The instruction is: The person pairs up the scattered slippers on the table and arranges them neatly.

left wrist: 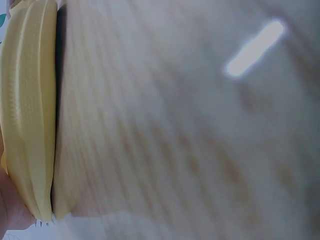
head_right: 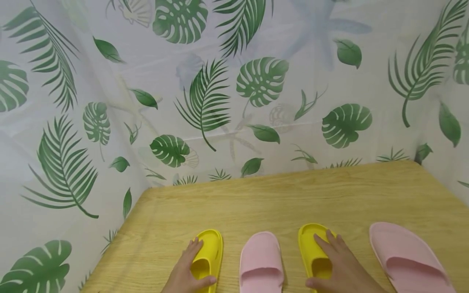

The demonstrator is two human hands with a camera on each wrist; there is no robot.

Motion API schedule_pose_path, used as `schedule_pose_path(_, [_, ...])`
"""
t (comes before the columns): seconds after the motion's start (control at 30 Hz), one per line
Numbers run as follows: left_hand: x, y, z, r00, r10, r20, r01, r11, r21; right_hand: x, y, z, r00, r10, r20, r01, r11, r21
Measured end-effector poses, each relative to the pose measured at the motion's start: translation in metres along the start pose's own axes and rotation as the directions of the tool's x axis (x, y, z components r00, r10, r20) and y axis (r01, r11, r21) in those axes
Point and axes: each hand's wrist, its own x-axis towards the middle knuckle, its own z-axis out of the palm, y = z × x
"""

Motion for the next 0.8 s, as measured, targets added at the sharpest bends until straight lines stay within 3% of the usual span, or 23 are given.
schedule_pose_path(0.23, [0.0009,-0.0015,0.0017,0.999,0.034,-0.023,-0.033,0.999,0.035,0.0002,-0.0027,-0.0015,1.0,0.009,0.027,-0.009,1.0,-0.006])
schedule_pose_path(0.57, [0.0035,0.0028,0.0,0.999,-0.031,0.021,0.031,1.0,0.004,0.0007,-0.0024,-0.002,0.999,0.007,0.037,-0.006,1.0,-0.012])
schedule_pose_path(0.8, [0.0039,0.0009,-0.0003,1.0,0.015,0.006,-0.015,1.0,0.025,0.0005,-0.0029,-0.0016,1.0,-0.024,0.008,0.024,1.0,-0.011])
